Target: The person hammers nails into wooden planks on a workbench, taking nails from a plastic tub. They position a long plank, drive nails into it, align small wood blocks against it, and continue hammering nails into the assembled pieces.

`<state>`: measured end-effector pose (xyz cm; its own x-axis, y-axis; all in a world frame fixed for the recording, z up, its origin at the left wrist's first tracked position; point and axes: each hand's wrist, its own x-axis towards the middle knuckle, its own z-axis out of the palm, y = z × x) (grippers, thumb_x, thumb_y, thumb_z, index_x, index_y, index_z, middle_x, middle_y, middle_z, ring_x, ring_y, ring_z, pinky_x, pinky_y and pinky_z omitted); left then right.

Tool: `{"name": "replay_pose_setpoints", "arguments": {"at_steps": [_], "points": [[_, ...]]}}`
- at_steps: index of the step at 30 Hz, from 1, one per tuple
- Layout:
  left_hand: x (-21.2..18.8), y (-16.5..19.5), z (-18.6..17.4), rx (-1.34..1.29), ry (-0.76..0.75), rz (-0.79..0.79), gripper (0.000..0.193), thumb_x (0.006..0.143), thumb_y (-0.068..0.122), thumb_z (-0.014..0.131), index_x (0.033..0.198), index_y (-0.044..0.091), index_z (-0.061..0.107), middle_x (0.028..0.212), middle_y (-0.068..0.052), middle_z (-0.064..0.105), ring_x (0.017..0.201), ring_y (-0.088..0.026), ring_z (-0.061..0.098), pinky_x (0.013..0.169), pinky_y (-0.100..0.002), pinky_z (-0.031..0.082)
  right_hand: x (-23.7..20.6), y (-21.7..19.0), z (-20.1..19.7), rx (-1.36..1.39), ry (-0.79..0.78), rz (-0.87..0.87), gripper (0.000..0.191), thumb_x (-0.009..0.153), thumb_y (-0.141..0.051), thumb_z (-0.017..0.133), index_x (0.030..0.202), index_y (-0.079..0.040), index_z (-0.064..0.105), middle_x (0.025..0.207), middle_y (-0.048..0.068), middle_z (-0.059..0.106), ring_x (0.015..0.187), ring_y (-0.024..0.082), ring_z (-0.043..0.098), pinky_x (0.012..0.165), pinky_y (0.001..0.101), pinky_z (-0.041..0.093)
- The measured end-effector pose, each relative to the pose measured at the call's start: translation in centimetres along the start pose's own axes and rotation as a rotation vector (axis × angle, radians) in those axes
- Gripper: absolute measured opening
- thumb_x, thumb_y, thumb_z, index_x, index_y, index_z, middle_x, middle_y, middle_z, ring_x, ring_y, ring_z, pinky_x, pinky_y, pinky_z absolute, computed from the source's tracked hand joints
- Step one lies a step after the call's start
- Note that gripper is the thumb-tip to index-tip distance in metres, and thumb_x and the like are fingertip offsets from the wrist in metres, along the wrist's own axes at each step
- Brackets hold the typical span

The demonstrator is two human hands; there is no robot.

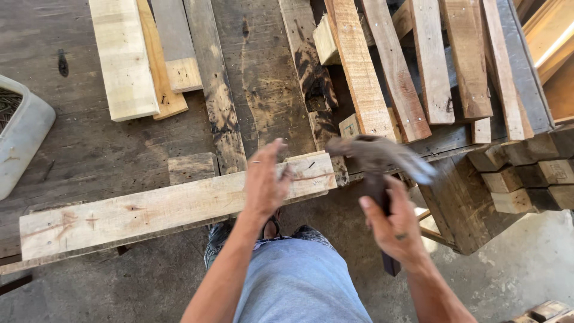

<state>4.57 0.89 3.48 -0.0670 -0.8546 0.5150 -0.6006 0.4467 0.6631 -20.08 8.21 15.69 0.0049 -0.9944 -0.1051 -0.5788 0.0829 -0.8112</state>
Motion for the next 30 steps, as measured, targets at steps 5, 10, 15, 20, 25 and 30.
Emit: {"name": "replay_pose_setpoints", "arguments": {"at_steps": [5, 10, 15, 20, 25, 30], "points": [[-0.3, -2.1, -3.0, 0.514, -0.4, -0.228, 0.029, 0.1, 0.034, 0.051, 0.097, 0.011, 0.069, 0.091, -0.01, 0.074, 0.084, -0.03, 0.071, 0.079, -0.046, 0.048, -2.1, -2.6, -3.2, 0.359, 0.42, -0.603, 0.031, 0.11, -0.017, 0.06, 0.136, -0.007, 0.046, 0.074, 0.006, 0.059, 0.053, 0.013, 0.057, 0.051, 0.0272, 0.053], [0.1, -2.7, -2.5, 0.511, -0.525, -0.318, 0.041, 0.103, 0.034, 0.046, 0.079, 0.011, 0.07, 0.08, -0.012, 0.074, 0.07, -0.032, 0.069, 0.07, -0.046, 0.048, -0.8, -1.8, -0.6, 0.352, 0.426, -0.548, 0.033, 0.107, -0.018, 0.058, 0.137, -0.016, 0.044, 0.073, 0.002, 0.059, 0.049, 0.008, 0.052, 0.046, 0.027, 0.05], [0.4, -2.6, -2.3, 0.497, -0.41, -0.238, 0.039, 0.098, 0.033, 0.048, 0.075, 0.011, 0.071, 0.075, -0.013, 0.074, 0.068, -0.034, 0.069, 0.067, -0.049, 0.048, 1.3, 3.8, 3.7, -0.152, -0.168, 0.177, 0.042, 0.098, -0.027, 0.059, 0.128, -0.002, 0.044, 0.063, 0.007, 0.062, 0.048, 0.016, 0.06, 0.044, 0.031, 0.044], [0.4, -2.7, -2.2, 0.502, -0.475, -0.284, 0.042, 0.101, 0.034, 0.046, 0.077, 0.011, 0.072, 0.078, -0.013, 0.075, 0.07, -0.034, 0.07, 0.07, -0.048, 0.05, -0.4, 3.9, 0.0, 0.001, 0.015, -0.036, 0.038, 0.097, -0.023, 0.06, 0.122, 0.002, 0.049, 0.063, 0.003, 0.059, 0.047, 0.013, 0.058, 0.037, 0.0277, 0.049], [0.2, -2.7, -2.3, 0.493, -0.514, -0.323, 0.042, 0.101, 0.035, 0.046, 0.078, 0.01, 0.072, 0.078, -0.014, 0.075, 0.071, -0.035, 0.071, 0.072, -0.048, 0.05, -1.6, -3.9, -7.2, 0.735, 0.441, -0.806, 0.027, 0.101, -0.023, 0.062, 0.112, 0.0, 0.051, 0.068, 0.006, 0.059, 0.052, 0.013, 0.058, 0.047, 0.0295, 0.047], [0.4, -2.7, -2.3, 0.478, -0.509, -0.339, 0.043, 0.1, 0.035, 0.046, 0.077, 0.011, 0.073, 0.08, -0.014, 0.075, 0.075, -0.035, 0.071, 0.074, -0.05, 0.05, 0.0, -3.1, -0.6, 0.3, 0.363, -0.396, 0.028, 0.099, -0.024, 0.063, 0.106, 0.0, 0.053, 0.064, 0.009, 0.059, 0.051, 0.015, 0.058, 0.047, 0.0334, 0.045]]}}
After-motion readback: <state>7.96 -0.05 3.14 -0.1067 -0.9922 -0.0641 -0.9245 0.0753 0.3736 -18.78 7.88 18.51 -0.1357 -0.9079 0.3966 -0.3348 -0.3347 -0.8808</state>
